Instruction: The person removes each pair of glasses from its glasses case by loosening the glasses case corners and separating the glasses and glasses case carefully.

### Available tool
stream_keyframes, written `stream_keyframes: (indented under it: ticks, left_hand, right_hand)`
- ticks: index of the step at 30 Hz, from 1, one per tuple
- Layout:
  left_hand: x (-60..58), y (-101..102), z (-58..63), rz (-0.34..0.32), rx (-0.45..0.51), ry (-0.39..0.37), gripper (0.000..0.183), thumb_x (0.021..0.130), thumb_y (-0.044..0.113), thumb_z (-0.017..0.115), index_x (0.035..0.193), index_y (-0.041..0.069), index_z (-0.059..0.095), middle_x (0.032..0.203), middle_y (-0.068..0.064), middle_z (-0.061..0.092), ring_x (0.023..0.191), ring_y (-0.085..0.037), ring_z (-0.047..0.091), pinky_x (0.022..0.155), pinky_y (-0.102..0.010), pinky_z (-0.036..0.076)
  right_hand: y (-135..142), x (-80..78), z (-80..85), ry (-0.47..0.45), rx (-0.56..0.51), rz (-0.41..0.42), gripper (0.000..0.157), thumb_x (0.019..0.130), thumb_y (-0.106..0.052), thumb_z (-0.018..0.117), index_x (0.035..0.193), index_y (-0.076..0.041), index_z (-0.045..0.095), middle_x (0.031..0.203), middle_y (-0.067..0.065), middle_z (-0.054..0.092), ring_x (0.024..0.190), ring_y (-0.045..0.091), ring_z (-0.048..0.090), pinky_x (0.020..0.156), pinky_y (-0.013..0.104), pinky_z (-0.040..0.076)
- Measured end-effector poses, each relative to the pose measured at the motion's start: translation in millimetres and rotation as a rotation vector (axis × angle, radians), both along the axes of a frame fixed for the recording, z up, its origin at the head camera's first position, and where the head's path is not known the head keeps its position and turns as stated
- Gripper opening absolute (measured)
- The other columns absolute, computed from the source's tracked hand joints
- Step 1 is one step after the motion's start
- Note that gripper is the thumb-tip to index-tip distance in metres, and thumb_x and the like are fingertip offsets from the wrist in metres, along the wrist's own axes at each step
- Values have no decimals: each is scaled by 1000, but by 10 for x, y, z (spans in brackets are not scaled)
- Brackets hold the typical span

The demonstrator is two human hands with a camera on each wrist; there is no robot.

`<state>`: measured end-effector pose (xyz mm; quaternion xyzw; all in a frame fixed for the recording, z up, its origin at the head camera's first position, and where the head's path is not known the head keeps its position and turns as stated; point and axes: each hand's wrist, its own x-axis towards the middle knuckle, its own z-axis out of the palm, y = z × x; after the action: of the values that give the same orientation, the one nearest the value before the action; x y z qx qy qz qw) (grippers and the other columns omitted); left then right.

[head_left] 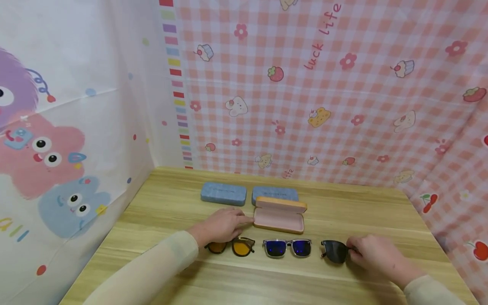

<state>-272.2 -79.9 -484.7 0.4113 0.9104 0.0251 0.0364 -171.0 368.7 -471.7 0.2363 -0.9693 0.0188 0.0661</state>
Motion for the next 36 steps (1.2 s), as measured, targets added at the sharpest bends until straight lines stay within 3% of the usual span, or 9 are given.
stream_keyframes:
  ticks: [4, 9, 15, 17, 19, 22, 25, 30, 36]
  left_hand:
    - [3, 11, 1, -2, -7, 3, 51, 106, 25, 69, 156, 27, 57, 137, -3, 70, 128, -22, 65, 113, -43, 53]
    - [-4, 25, -10, -5, -12, 5, 52, 106, 26, 69, 156, 27, 57, 137, -3, 70, 128, -22, 65, 113, -43, 54]
    - [-4, 30, 0, -16, -4, 0, 52, 106, 26, 70, 156, 25, 58, 137, -3, 71, 127, -22, 65, 112, -43, 54]
    - [-7, 23, 11, -18, 7, -10, 52, 105, 25, 71, 155, 24, 59, 137, -5, 70, 128, -23, 66, 111, -44, 55]
    - [-20, 17, 14, -19, 17, -16, 51, 104, 24, 72, 154, 23, 60, 137, -6, 71, 127, -24, 66, 110, -44, 56]
    - [-41, 13, 18, -14, 20, -22, 50, 103, 25, 73, 152, 23, 62, 135, -7, 71, 124, -25, 68, 107, -45, 57]
    - [-70, 24, 14, -6, 12, -30, 49, 104, 28, 72, 152, 23, 62, 135, -6, 72, 122, -24, 69, 106, -43, 58]
    - [-108, 89, 27, 16, 53, -98, 47, 105, 31, 71, 150, 21, 64, 139, -3, 72, 127, -24, 68, 109, -44, 56]
    - [-142, 127, 30, 104, 150, -222, 44, 103, 33, 74, 143, 17, 68, 141, -2, 71, 130, -23, 67, 111, -44, 55]
  right_hand:
    - [12, 37, -79, -21, -1, -18, 20, 83, -15, 84, 81, -25, 67, 72, -21, 61, 62, -5, 44, 54, 25, 42]
    - [25, 54, -103, -27, -1, -31, 18, 82, -16, 85, 82, -25, 69, 75, -19, 65, 63, -5, 48, 56, 26, 46]
    - [-17, 8, 42, -128, -31, -60, 23, 88, -23, 82, 107, -13, 74, 75, -13, 69, 59, -5, 50, 53, 25, 45]
    - [-108, -75, 163, -167, -89, -95, 30, 95, -26, 78, 117, -6, 72, 74, -11, 66, 59, -2, 51, 53, 25, 45]
    - [-251, -199, 301, -191, -152, -128, 40, 101, -31, 74, 128, -2, 69, 83, -4, 71, 68, 7, 63, 61, 31, 54]
    - [-529, -438, 463, -209, -208, -157, 59, 106, -46, 65, 146, -3, 61, 119, 14, 76, 103, 30, 75, 88, 50, 62]
    - [-807, -707, 528, -271, -239, -123, 69, 108, -55, 57, 157, -6, 52, 149, 22, 63, 133, 43, 64, 107, 63, 53]
    - [-1126, -1053, 480, -447, -271, -44, 56, 112, -44, 54, 154, -6, 57, 147, 19, 66, 132, 38, 66, 107, 57, 56]
    - [-1305, -1231, 381, -538, -249, -43, 49, 112, -39, 55, 151, -10, 62, 147, 15, 68, 133, 37, 66, 109, 57, 54]
